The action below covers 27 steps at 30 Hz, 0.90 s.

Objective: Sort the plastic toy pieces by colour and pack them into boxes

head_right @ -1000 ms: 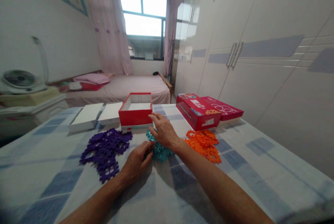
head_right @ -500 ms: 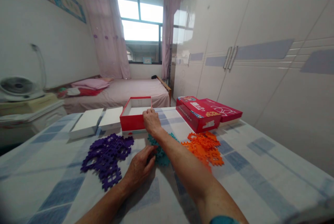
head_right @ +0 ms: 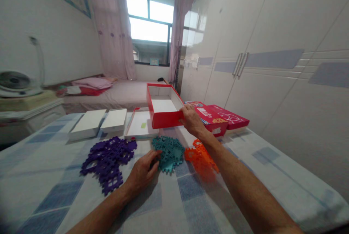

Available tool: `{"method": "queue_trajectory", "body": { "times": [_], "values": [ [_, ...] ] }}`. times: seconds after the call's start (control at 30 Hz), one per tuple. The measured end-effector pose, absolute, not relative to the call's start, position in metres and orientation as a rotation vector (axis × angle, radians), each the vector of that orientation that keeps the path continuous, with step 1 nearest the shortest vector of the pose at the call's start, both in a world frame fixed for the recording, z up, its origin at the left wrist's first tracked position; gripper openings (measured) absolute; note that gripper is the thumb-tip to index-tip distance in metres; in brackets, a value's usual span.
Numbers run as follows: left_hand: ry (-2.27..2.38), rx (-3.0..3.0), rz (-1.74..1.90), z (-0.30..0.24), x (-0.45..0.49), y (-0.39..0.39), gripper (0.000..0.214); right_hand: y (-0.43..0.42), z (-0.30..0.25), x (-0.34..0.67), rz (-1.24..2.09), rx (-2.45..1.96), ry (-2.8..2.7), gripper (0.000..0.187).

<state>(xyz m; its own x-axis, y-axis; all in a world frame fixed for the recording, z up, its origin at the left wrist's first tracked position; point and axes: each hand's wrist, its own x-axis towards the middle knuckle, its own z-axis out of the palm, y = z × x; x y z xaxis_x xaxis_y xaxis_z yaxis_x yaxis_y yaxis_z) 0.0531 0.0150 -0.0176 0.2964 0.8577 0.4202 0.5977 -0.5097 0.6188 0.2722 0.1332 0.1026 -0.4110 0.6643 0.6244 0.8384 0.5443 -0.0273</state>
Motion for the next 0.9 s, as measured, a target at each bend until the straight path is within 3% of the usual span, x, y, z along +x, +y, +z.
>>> {"method": "queue_trajectory", "body": {
  "times": [0.17,0.47,0.73,0.9],
  "values": [
    [1.292,2.229,1.043,-0.018,0.052,0.016,0.034,0.085,0.099,0.331,-0.537,-1.12,-2.087,0.024],
    [1.304,2.24,1.038,-0.014,0.051,0.016,0.032,-0.074,0.093,0.492,-0.626,-1.439,-1.896,0.024],
    [1.309,2.27,1.024,-0.014,0.049,0.017,0.034,-0.156,0.024,0.594,-0.442,-1.681,-1.872,0.028],
    [1.321,2.292,1.031,-0.014,0.048,0.019,0.034,-0.161,-0.001,0.589,-0.636,-1.705,-1.913,0.031]
  ]
}}
